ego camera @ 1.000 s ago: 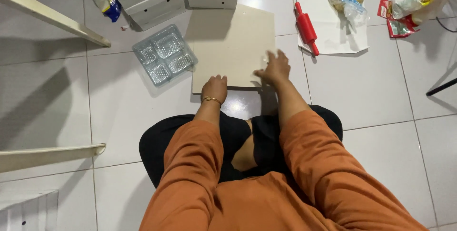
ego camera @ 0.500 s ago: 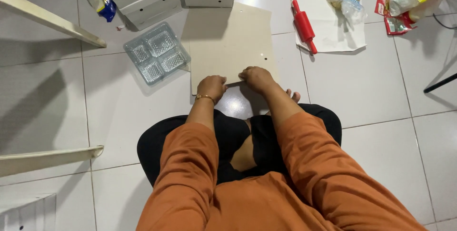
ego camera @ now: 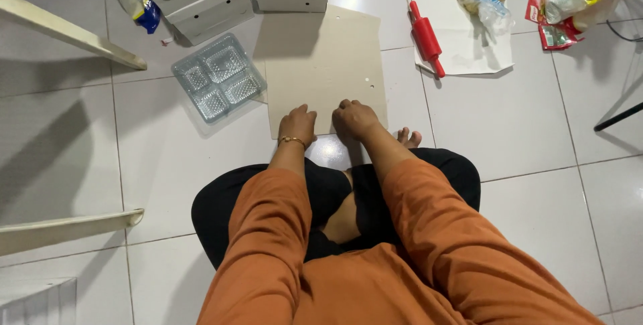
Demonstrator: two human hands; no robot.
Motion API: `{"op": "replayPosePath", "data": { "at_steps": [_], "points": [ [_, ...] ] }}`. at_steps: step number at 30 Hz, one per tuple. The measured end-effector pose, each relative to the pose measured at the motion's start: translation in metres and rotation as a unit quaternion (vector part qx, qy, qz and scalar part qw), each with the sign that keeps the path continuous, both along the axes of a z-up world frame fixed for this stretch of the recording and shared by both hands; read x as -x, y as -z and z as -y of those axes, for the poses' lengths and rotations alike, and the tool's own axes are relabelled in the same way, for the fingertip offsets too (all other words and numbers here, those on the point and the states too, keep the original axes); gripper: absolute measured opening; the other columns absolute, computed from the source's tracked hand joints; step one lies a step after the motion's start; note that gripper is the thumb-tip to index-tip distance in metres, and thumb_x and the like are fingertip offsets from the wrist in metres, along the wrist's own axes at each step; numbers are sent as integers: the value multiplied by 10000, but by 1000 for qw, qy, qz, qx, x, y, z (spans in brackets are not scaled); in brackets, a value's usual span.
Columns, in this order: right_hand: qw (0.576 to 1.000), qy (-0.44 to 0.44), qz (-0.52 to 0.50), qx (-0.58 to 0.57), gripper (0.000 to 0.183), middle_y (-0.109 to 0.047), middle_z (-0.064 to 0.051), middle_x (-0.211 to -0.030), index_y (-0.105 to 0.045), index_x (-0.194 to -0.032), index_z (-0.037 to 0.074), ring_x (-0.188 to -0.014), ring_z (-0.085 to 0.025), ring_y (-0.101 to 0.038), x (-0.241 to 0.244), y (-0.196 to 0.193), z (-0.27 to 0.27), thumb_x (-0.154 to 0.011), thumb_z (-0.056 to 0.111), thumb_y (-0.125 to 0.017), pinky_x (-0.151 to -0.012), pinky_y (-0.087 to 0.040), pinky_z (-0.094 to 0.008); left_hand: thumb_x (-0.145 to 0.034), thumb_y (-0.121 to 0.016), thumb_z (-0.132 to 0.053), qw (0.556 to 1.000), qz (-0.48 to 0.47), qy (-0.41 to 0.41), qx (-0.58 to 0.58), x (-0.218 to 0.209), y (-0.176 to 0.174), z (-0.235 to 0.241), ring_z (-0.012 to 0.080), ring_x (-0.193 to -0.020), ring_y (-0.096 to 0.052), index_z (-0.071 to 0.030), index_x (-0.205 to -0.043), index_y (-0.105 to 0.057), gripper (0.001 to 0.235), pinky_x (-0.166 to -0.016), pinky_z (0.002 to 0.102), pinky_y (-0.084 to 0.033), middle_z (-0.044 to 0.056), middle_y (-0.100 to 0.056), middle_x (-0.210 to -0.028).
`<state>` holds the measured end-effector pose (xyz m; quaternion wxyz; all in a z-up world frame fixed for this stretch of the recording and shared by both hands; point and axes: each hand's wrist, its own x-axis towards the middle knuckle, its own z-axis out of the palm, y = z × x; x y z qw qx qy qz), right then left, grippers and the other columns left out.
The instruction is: The person sits on the floor and assembles a white cardboard box by folding its sides and tucking in the flaps. They then place a clear plastic tray inside the box, close the lid, and stack it with other boxes. Finally, they pick up a flat cardboard piece and fold it.
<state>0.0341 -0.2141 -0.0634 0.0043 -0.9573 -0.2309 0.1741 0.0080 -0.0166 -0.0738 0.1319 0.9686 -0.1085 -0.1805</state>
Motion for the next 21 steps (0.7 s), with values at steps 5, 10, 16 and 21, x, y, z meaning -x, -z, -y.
{"op": "replayPosePath", "data": {
  "at_steps": [5, 10, 16, 21],
  "points": [
    [999, -38, 19, 33, 341, -681, -88, -1214, -727, -1187, 171, -1116, -300, -685, 1, -3, -2, -884, 325, -714, -877, -623, -402, -808, -843, -229, 1000, 2, 0, 6, -1, -13, -1, 368, -1212, -626, -116, -1204, -720, 430, -952, 513, -579, 162, -626, -1315],
    [997, -49, 18, 55, 340, -659, -98, -1238, -689, -1252, 151, -1144, -307, -674, 0, 4, 2, -936, 274, -676, -893, -612, -396, -715, -903, -301, 1000, -8, 5, 2, -1, -21, 1, 382, -1241, -591, -155, -1238, -694, 582, -968, 527, -567, 147, -589, -1338],
    [997, -50, -33, 42, 349, -616, -110, -1313, -656, -1328, 171, -1223, -334, -639, 10, -34, -1, -982, 179, -621, -932, -593, -434, -779, -869, -219, 1000, -13, 1, 6, 1, -26, 0, 369, -1207, -612, -114, -1188, -716, 448, -948, 509, -563, 168, -610, -1275],
    [997, -22, -68, 39, 406, -550, -137, -1475, -616, -1409, 201, -1332, -340, -580, 9, -29, -1, -1009, 134, -593, -1003, -561, -456, -854, -816, -250, 999, -48, -10, 10, -2, -7, 2, 366, -1344, -531, -183, -1310, -695, 477, -1033, 529, -521, 173, -537, -1455]
  ]
}}
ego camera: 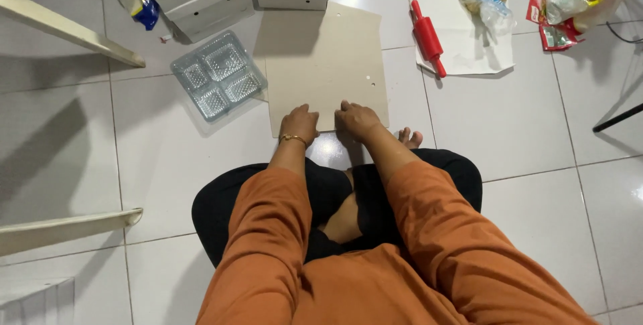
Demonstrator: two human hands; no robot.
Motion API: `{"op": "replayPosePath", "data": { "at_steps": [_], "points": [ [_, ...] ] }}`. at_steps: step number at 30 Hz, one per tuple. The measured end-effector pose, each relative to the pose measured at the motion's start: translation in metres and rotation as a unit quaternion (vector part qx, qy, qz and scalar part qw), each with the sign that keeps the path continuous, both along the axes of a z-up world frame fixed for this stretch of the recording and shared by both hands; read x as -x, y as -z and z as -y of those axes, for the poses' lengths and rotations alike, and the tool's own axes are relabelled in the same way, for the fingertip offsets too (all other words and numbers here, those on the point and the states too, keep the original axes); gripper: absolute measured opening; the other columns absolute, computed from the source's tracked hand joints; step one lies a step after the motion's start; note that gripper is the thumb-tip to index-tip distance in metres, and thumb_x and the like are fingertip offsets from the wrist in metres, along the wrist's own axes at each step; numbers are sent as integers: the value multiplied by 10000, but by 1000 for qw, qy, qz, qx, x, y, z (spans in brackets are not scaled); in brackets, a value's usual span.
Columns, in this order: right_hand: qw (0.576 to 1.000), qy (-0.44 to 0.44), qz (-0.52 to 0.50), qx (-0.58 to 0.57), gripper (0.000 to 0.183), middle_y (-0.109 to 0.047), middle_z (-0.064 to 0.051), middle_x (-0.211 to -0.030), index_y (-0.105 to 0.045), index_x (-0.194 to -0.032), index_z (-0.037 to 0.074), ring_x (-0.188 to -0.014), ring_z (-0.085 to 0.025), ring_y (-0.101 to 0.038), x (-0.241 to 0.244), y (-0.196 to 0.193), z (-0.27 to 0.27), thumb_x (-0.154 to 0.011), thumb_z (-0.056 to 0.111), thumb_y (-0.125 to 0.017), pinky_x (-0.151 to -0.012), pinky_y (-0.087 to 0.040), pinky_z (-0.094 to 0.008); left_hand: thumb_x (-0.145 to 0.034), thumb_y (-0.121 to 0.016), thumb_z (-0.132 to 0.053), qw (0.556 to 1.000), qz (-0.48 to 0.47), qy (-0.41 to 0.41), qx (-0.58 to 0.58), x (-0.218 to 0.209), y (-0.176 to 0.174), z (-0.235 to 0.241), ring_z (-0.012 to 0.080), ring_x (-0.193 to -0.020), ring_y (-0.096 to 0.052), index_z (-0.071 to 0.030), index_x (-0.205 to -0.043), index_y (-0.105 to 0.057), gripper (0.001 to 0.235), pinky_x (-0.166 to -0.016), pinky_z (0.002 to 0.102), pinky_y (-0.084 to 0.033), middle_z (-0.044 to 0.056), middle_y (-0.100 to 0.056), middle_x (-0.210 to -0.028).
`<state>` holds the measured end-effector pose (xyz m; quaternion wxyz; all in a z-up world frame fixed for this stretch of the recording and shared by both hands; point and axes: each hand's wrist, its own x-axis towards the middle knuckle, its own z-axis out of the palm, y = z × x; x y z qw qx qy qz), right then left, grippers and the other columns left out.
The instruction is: The person sits on the floor and assembles a white cardboard box by folding its sides and tucking in the flaps. They then place a clear plastic tray inside the box, close the lid, and stack it with other boxes. Finally, they pick up a flat cardboard piece and fold it.
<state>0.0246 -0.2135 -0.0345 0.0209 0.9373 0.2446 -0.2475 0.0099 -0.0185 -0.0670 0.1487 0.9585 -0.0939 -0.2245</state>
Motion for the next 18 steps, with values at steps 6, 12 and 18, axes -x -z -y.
{"op": "replayPosePath", "data": {
  "at_steps": [6, 12, 18],
  "points": [
    [995, -15, 98, -27, 320, -749, -89, -1108, -734, -1189, 184, -1005, -298, -737, 11, 10, 1, -1013, 121, -474, -816, -601, -428, -1002, -510, -189, 999, -23, 18, -17, -1, 2, 7, 356, -1219, -653, -216, -1212, -752, 322, -953, 537, -554, 149, -643, -1348],
    [987, -9, 130, -90, 380, -744, -106, -930, -675, -1184, 129, -876, -333, -746, -9, 17, 15, -951, 139, -376, -723, -586, -467, -1021, -362, -219, 997, -13, -52, 61, 8, -70, 0, 381, -1144, -681, -144, -1177, -688, 370, -947, 543, -546, 164, -729, -1130],
    [986, 18, 141, -87, 206, -759, -10, -879, -747, -1022, 225, -858, -249, -758, -14, 8, 8, -944, 272, -562, -734, -604, -388, -1008, -441, -257, 997, -23, -56, 57, 5, -72, 1, 381, -1149, -681, -157, -1191, -697, 330, -980, 539, -532, 154, -742, -1125]
  ]
}}
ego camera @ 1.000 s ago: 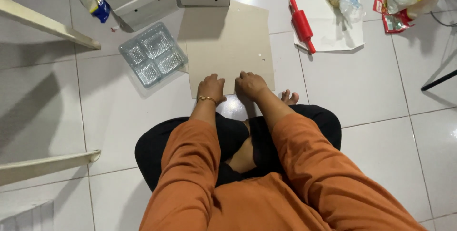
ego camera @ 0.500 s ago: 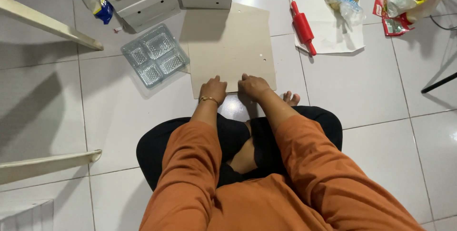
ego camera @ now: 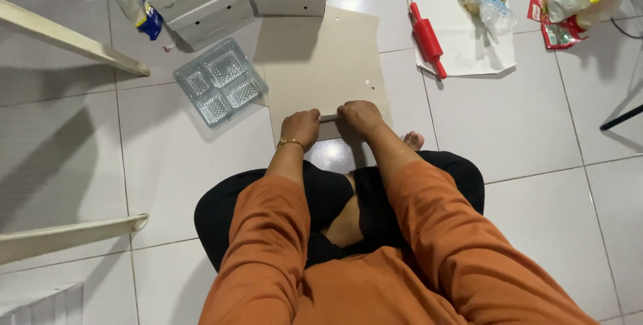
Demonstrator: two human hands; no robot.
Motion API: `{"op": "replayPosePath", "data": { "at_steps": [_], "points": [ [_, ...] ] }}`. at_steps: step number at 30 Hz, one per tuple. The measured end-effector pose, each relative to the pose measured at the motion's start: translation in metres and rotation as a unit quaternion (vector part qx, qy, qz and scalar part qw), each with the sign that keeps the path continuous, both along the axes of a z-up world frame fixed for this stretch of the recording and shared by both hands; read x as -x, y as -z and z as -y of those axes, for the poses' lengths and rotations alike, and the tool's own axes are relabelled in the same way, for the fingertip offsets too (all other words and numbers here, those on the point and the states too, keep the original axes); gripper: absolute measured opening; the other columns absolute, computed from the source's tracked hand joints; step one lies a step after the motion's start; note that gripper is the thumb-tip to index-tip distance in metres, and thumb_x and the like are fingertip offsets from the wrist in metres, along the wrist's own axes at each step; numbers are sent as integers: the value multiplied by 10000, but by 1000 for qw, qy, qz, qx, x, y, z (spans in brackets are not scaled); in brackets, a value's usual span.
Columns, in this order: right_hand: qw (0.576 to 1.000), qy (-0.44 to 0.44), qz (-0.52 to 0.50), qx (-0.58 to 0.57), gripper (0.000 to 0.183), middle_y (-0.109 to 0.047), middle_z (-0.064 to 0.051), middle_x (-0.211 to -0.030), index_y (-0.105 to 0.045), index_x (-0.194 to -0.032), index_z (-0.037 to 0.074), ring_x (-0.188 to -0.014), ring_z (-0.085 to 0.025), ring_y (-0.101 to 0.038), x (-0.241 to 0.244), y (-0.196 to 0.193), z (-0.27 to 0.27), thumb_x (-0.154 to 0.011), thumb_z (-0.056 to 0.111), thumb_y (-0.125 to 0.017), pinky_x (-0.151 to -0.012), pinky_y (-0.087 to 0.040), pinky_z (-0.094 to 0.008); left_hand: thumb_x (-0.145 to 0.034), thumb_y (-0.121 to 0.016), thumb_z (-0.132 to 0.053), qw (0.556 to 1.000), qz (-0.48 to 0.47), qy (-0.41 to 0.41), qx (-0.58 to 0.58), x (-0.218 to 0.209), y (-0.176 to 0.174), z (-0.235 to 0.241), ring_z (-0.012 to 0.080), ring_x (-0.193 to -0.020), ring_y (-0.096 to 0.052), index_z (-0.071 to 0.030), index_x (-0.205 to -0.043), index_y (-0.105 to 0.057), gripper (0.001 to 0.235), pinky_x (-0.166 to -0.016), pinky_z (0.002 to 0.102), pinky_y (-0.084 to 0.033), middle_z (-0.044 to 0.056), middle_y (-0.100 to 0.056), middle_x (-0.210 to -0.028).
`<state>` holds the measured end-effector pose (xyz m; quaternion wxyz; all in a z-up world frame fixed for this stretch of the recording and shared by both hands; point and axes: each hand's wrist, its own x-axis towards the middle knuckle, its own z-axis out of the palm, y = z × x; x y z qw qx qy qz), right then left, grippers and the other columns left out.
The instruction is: The person sits on the floor and assembles a white cardboard box by folding its sides and tucking in the flaps. They then place a clear plastic tray inside the box, close the lid, and stack it with other boxes. Finally, they pick up a flat cardboard piece and fold it.
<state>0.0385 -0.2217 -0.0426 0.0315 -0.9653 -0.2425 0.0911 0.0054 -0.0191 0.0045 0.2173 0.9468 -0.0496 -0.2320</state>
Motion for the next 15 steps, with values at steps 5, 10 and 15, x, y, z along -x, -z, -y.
{"op": "replayPosePath", "data": {
  "at_steps": [5, 10, 15],
  "points": [
    [1000, 19, -14, -15, 175, -765, -69, -827, -756, -1006, 188, -830, -298, -762, -2, -7, 0, -927, 237, -607, -728, -610, -432, -932, -620, -235, 999, -17, -25, 17, -4, 3, -10, 373, -1173, -671, -146, -1194, -726, 296, -1000, 513, -537, 158, -741, -1147],
    [998, 45, -46, -25, 237, -776, -92, -855, -759, -1109, 206, -883, -319, -767, -11, -17, -2, -904, 225, -641, -805, -605, -446, -873, -711, -184, 999, 10, -40, -10, -20, 72, -18, 322, -1137, -699, -230, -1158, -756, 292, -981, 468, -560, 95, -761, -1088],
    [993, 92, -77, -21, 280, -777, -90, -880, -747, -1128, 256, -924, -329, -762, -22, -40, -2, -854, 301, -713, -854, -597, -453, -853, -737, -109, 993, -5, -115, 26, -23, 42, -22, 300, -1194, -679, -208, -1283, -707, 442, -1031, 473, -536, 89, -750, -1202]
  ]
}}
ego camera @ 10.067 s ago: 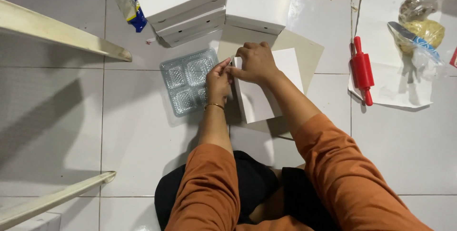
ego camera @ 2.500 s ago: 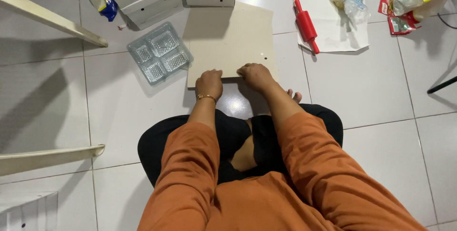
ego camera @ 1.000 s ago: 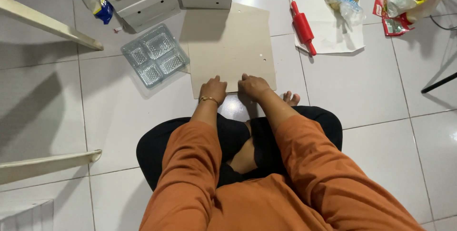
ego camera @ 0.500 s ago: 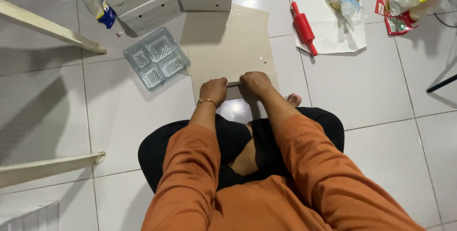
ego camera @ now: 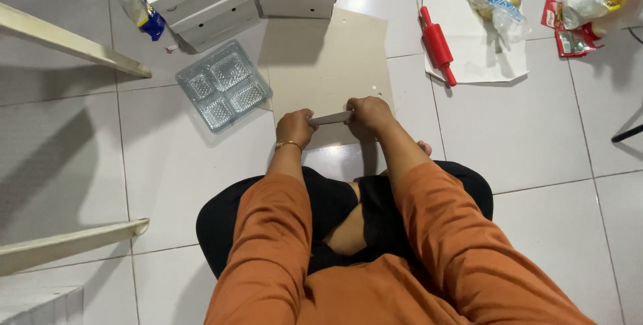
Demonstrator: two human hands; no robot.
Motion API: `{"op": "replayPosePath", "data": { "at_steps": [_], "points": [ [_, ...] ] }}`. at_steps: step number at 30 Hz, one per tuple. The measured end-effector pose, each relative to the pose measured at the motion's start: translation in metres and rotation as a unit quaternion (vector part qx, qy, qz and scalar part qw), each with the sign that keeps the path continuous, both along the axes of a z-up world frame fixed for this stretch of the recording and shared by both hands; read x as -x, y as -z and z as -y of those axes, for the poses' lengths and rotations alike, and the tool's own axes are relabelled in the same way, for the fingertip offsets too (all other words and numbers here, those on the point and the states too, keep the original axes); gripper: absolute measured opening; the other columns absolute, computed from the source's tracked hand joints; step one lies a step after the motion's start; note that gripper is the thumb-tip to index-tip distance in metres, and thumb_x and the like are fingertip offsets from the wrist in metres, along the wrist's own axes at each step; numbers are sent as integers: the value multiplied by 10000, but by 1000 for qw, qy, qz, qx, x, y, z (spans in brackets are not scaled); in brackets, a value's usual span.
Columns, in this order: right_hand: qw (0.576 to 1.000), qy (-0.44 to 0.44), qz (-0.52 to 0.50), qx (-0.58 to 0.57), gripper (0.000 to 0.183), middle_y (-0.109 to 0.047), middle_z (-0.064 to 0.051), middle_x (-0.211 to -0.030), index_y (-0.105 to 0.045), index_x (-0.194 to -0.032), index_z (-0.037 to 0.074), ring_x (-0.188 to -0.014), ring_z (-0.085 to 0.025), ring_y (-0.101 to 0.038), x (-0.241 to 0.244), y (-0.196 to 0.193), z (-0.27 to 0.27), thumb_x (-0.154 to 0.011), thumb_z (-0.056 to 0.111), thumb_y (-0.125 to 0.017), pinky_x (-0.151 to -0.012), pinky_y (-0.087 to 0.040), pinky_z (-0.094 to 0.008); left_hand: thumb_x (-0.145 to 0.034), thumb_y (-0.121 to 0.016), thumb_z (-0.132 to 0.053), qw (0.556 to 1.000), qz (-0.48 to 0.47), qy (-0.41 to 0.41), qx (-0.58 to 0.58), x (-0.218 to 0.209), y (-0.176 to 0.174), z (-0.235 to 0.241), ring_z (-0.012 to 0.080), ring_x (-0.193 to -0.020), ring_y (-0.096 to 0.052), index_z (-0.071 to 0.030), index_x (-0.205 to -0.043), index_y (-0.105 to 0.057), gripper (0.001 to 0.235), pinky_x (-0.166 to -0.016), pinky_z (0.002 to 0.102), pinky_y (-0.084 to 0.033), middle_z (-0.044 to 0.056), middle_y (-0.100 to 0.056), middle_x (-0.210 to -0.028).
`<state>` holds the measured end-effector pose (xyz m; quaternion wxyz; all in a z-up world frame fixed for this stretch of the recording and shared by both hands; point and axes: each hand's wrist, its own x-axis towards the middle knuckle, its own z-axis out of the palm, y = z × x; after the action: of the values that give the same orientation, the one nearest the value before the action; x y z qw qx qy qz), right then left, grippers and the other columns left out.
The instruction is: The person sits on the floor and assembles a white cardboard box by folding its sides and tucking in the flaps. They then place a clear plastic tray inside the box, close the lid, and stack it with other boxes. Finally, they pick up a flat cardboard piece and fold it.
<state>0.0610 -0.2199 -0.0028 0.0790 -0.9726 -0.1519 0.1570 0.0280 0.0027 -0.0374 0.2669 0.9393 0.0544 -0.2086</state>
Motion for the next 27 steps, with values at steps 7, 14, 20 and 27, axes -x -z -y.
{"op": "replayPosePath", "data": {
  "at_steps": [7, 14, 20, 27],
  "points": [
    [994, 76, -42, -59, 355, -771, -118, -889, -748, -1122, 202, -945, -361, -748, -10, -23, 5, -781, 274, -815, -881, -571, -476, -830, -804, -245, 995, 0, -84, 60, -7, 6, -5, 296, -1174, -684, -211, -1226, -728, 405, -1015, 460, -538, 67, -760, -1165],
    [977, 133, 13, -168, 105, -735, -110, -752, -776, -850, 188, -830, -381, -734, -24, -27, 16, -748, 166, -758, -774, -559, -471, -830, -785, -274, 969, 100, -174, 144, -16, -33, -1, 344, -1166, -655, -183, -1147, -717, 337, -999, 495, -521, 91, -733, -1105],
    [943, 40, 221, -246, 117, -685, -5, -670, -702, -777, 199, -653, -263, -695, -27, -20, 13, -763, 100, -762, -644, -573, -385, -788, -824, -228, 958, 207, -170, 106, -11, -48, 5, 295, -1090, -677, -232, -1066, -716, 298, -954, 457, -516, 21, -712, -1056],
    [946, 214, 167, -177, 1090, -395, -310, -1481, -351, -1556, 93, -1422, -558, -281, 14, -98, -4, -653, 167, -958, -1110, -188, -810, -812, -814, -218, 933, 289, -185, 110, -12, -51, 5, 302, -897, -740, -216, -857, -725, 100, -777, 447, -604, 18, -743, -862]
  ]
}}
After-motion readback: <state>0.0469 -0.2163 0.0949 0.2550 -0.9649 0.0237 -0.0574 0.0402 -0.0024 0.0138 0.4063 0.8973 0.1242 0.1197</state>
